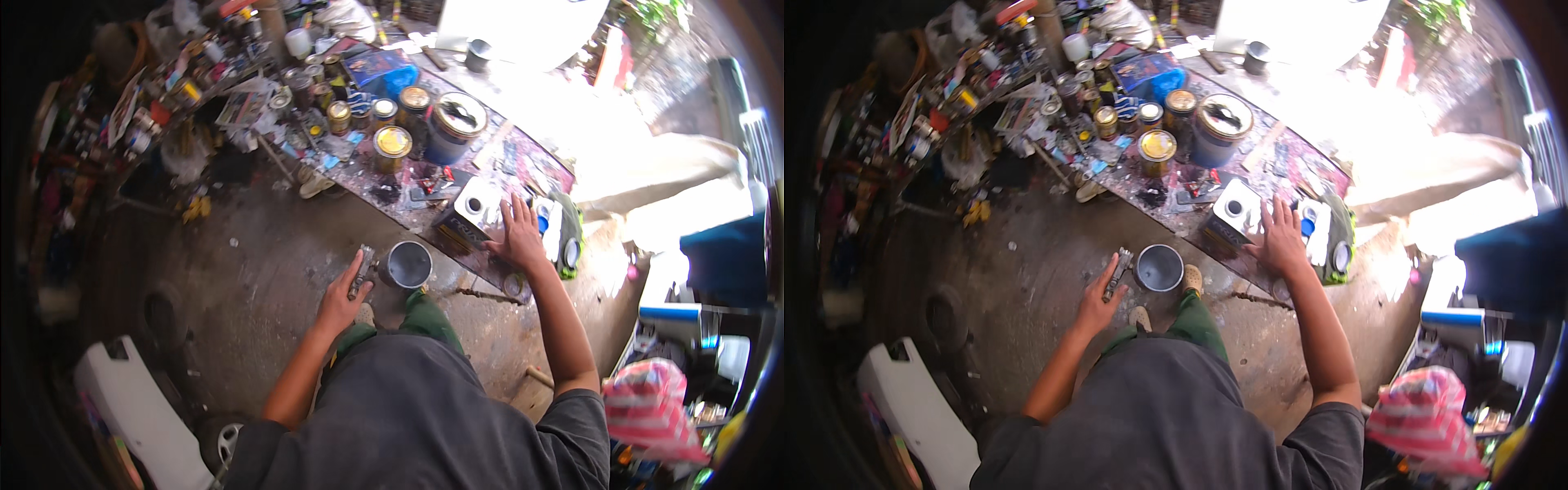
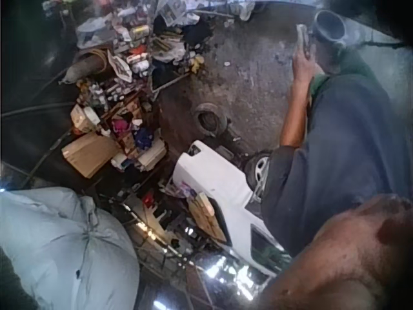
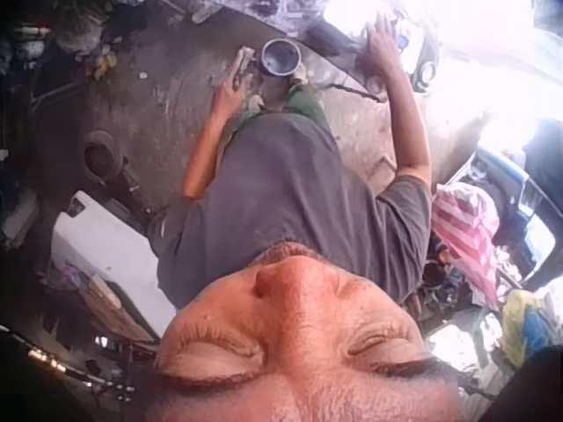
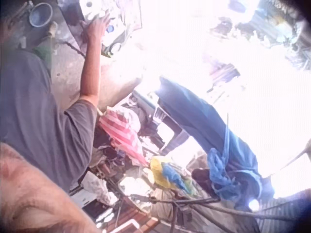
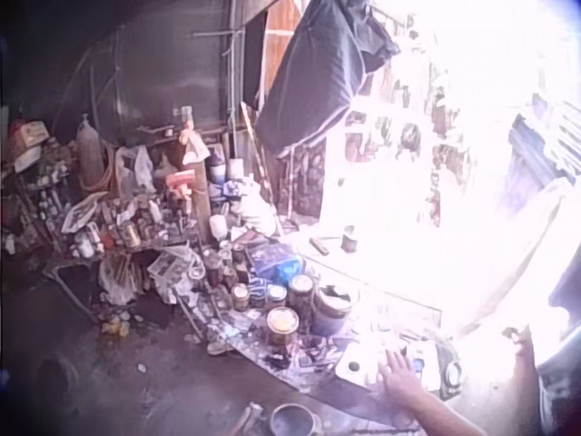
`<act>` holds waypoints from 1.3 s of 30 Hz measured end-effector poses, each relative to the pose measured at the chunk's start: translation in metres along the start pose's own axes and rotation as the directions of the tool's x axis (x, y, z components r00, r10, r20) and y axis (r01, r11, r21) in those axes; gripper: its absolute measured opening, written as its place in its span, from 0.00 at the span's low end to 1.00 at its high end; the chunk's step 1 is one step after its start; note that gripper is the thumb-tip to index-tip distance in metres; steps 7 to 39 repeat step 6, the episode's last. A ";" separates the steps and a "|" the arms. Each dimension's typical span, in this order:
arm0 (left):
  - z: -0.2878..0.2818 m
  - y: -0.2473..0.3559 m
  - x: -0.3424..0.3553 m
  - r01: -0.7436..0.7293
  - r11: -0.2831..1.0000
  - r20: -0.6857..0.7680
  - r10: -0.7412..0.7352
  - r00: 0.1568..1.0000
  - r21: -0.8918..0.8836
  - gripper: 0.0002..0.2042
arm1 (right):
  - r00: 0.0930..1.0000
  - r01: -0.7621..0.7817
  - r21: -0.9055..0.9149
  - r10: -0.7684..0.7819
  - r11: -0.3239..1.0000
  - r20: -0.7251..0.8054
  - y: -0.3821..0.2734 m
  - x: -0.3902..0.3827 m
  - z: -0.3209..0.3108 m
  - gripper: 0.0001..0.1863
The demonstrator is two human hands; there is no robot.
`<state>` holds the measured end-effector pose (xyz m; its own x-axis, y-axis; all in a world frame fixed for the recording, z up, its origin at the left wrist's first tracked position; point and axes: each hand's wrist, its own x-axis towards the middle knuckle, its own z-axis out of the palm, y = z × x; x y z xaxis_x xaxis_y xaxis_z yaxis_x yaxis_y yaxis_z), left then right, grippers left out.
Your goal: The person uses a spray gun to apply paint to the rear panel of a white car, while also handling paint cans and newspapers at a workbench.
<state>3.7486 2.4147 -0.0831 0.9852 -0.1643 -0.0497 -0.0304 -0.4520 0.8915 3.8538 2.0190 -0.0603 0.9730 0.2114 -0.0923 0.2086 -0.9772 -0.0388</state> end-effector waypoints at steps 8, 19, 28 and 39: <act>0.019 0.033 0.018 0.012 0.995 -0.146 0.002 0.989 0.100 0.33 | 0.945 0.019 0.139 -0.063 0.990 0.321 0.015 0.037 0.001 0.60; 0.019 0.033 0.018 0.012 0.995 -0.146 0.002 0.989 0.100 0.33 | 0.945 0.019 0.139 -0.063 0.990 0.321 0.015 0.037 0.001 0.60; 0.019 0.033 0.018 0.012 0.995 -0.146 0.002 0.989 0.100 0.33 | 0.945 0.019 0.139 -0.063 0.990 0.321 0.015 0.037 0.001 0.60; 0.019 0.033 0.018 0.012 0.995 -0.146 0.002 0.989 0.100 0.33 | 0.945 0.019 0.139 -0.063 0.990 0.321 0.015 0.037 0.001 0.60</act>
